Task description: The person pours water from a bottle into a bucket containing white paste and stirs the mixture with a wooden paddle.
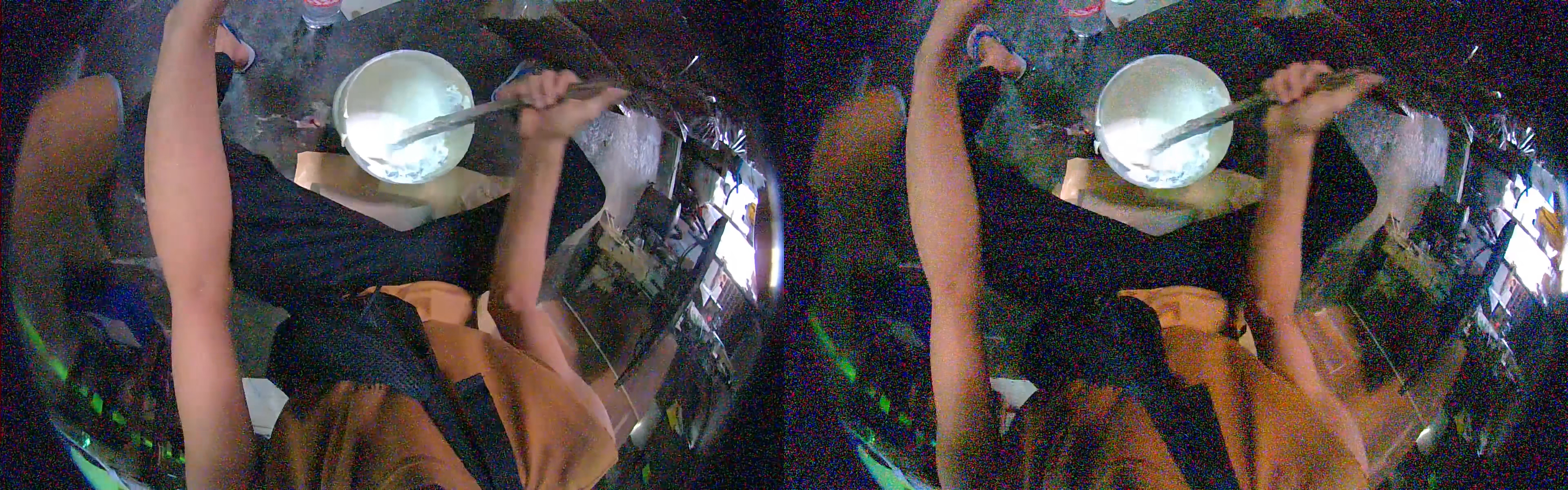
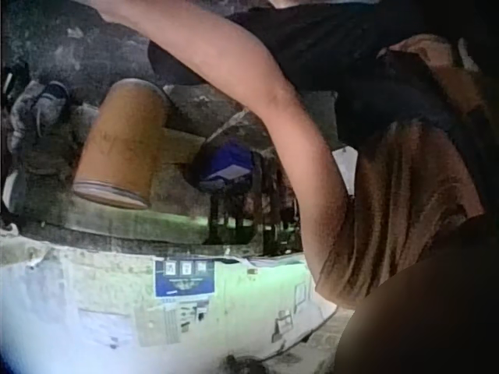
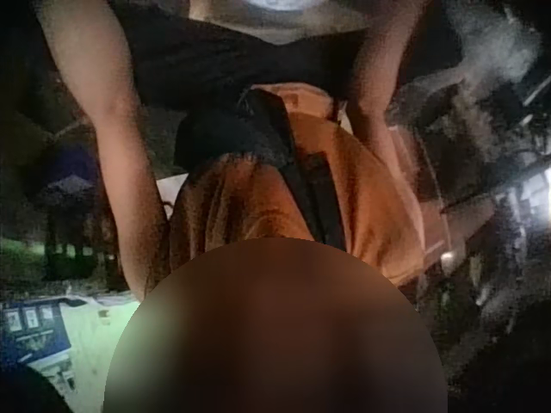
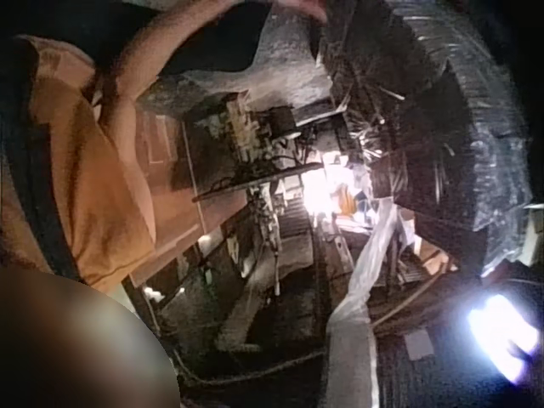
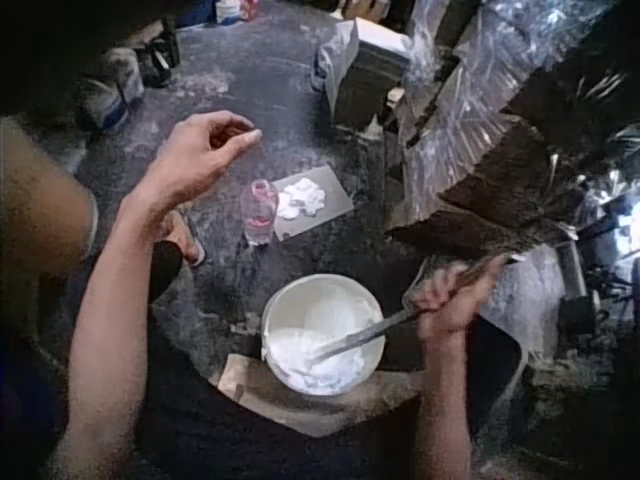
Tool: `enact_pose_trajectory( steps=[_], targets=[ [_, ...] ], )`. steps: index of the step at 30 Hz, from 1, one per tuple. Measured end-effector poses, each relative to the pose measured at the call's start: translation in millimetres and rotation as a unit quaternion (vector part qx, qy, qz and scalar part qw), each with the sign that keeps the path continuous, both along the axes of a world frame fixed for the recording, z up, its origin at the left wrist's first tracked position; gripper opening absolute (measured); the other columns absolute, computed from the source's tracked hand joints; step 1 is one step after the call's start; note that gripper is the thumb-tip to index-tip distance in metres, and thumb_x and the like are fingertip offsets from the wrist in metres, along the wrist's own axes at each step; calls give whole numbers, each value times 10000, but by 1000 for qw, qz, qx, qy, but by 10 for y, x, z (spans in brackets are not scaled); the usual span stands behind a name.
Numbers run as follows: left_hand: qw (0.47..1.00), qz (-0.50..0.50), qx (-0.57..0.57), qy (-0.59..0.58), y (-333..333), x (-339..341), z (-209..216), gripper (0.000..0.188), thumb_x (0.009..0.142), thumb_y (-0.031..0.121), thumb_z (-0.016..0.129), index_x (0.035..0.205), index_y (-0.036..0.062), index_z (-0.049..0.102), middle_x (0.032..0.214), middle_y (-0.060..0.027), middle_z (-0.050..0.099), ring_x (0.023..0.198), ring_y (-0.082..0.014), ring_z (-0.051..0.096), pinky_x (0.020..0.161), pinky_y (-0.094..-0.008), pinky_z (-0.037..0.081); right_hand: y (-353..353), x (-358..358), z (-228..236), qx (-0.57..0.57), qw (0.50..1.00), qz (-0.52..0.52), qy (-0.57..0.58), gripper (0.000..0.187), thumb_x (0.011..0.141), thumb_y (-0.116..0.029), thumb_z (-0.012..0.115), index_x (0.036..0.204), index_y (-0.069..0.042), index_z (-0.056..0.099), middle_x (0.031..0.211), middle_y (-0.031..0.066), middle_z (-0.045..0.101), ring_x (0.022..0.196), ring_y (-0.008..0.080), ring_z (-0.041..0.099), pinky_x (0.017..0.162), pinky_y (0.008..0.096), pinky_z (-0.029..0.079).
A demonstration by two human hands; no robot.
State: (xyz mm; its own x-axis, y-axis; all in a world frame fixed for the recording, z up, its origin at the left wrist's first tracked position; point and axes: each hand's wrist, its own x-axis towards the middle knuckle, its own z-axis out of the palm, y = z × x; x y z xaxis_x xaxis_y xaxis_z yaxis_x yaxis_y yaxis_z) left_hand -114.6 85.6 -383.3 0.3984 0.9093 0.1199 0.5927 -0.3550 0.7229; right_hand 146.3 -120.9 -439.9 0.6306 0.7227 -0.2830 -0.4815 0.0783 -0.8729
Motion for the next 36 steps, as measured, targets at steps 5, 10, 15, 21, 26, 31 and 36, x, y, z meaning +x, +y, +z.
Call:
enact_pose_trajectory(
  steps=[5, 10, 15, 21, 26, 31, 36],
  targets=[
    [999, -21, 11, -27, 68, 3, -147, 339, 875, 291, 609, 1036, -6, 638, 922, -140, 678, 841, -199, 648, 737, -314, 504, 11, 188, 590, 93, 992, 48, -67, 808, 616, -937, 264, 499, -140, 326, 442, -17, 257, 412, 127, 190, 445, 271, 166],
    [999, -38, 33, -20, 54, 104, -152, 335, 876, 291, 606, 1035, -2, 639, 924, -139, 679, 838, -197, 649, 740, -310, 504, 99, 78, -695, 109, 991, -9, -83, 810, 627, -929, 233, 508, -135, 343, 393, -3, 247, 354, 154, 233, 383, 297, 211],
    [998, -32, 35, -50, -57, 3, -93, 318, 882, 274, 599, 1031, -4, 639, 926, -134, 679, 849, -202, 647, 754, -313, 500, 85, 0, -460, -62, 997, -40, 1, 785, 651, -918, 241, 528, -147, 326, 419, -7, 246, 381, 148, 233, 415, 297, 219],
    [998, -50, 19, -39, 82, -30, -173, 326, 884, 277, 597, 1040, -6, 634, 942, -143, 675, 862, -210, 645, 763, -319, 498, 180, 319, 354, -23, 998, -45, -45, 782, 689, -897, 229, 544, -136, 337, 436, 3, 240, 412, 142, 225, 459, 294, 224],
    [999, -29, 38, -6, 53, -36, -129, 339, 882, 291, 596, 1048, -2, 634, 952, -146, 674, 870, -221, 646, 767, -321, 500, 341, 195, -266, 34, 993, -87, -79, 779, 667, -911, 218, 517, -154, 320, 427, 4, 297, 382, 146, 269, 415, 290, 253],
    [1000, -13, 22, 11, 23, 31, -119, 341, 880, 297, 598, 1047, 2, 637, 958, -146, 673, 878, -219, 646, 767, -322, 502, 252, -86, -760, -81, 991, -105, 3, 778, 654, -914, 265, 523, -147, 285, 434, -1, 259, 391, 144, 234, 423, 284, 214],
    [999, -28, 21, -25, 41, -73, -88, 341, 884, 299, 598, 1043, -1, 635, 947, -141, 674, 866, -211, 645, 759, -327, 503, 235, 192, 8, -82, 995, -60, -22, 779, 670, -907, 260, 530, -141, 294, 454, 1, 241, 423, 154, 213, 473, 311, 234]
  ],
)
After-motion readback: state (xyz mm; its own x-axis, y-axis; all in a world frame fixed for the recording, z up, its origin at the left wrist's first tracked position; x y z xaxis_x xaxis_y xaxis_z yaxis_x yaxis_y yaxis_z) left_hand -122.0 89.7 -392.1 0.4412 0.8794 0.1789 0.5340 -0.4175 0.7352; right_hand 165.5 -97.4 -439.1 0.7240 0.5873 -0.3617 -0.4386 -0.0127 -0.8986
